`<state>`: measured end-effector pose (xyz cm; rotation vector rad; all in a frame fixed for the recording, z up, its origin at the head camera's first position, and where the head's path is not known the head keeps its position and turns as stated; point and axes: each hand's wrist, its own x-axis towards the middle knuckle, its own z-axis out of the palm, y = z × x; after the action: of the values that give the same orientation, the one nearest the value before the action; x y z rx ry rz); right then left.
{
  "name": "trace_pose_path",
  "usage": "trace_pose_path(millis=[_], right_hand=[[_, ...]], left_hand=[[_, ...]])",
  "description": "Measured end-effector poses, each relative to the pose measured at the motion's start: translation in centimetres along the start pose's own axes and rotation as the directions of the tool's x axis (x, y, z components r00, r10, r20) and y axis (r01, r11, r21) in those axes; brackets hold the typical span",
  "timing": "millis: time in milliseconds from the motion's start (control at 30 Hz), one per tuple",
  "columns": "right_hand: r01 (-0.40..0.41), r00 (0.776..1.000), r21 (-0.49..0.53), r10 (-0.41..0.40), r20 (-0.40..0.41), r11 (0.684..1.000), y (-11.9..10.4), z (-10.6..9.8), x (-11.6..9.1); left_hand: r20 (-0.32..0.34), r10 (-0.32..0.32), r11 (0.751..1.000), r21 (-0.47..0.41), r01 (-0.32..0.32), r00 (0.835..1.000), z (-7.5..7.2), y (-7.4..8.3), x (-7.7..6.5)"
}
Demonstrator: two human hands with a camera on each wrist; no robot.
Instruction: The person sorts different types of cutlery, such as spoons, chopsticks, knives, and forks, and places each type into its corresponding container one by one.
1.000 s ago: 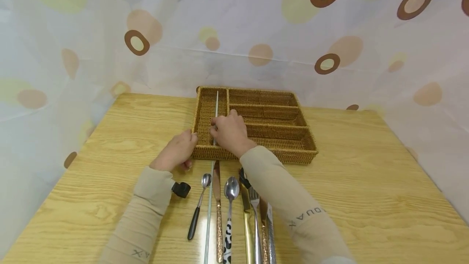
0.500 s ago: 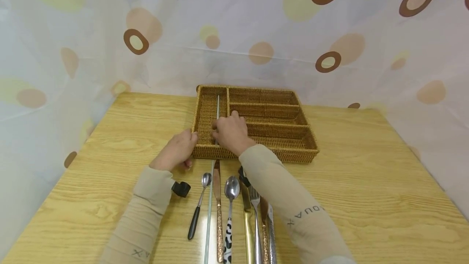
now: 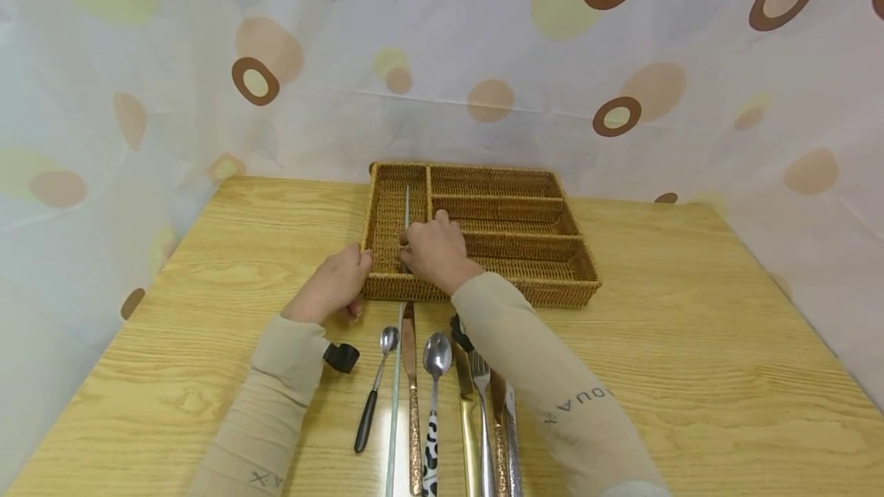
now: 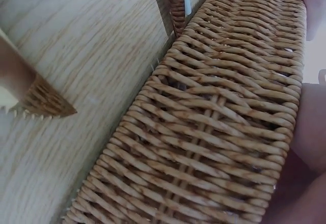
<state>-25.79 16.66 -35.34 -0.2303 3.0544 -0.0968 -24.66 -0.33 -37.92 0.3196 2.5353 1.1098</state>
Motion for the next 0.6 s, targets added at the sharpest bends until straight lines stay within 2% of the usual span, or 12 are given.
trace_pose_path(millis=[167, 300, 400, 600], right_hand=[[0.084, 0.995, 0.032, -0.082, -0.056, 0.996, 0.4, -0.3, -1.2], [0.171, 0.973, -0.002, -0.169, -0.157, 0.985, 0.5, -0.6, -3.1], [0.194, 0.954, -0.003, -0.190, -0.233, 0.981, 0.5, -0.9, -4.8], [0.227, 0.918, 0.109, -0.175, -0.356, 0.968, 1.4, -1.5, -8.6]], left_hand=[[0.007, 0.001, 1.000, 0.000, -0.001, 1.000, 0.0, 0.1, 0.0], [0.009, 0.001, 1.000, -0.009, 0.000, 1.000, 0.1, 0.1, 0.0], [0.011, 0.001, 1.000, -0.014, -0.001, 1.000, 0.2, 0.0, 0.0], [0.009, 0.022, 1.000, -0.016, -0.022, 1.000, 0.1, -0.2, -0.1]])
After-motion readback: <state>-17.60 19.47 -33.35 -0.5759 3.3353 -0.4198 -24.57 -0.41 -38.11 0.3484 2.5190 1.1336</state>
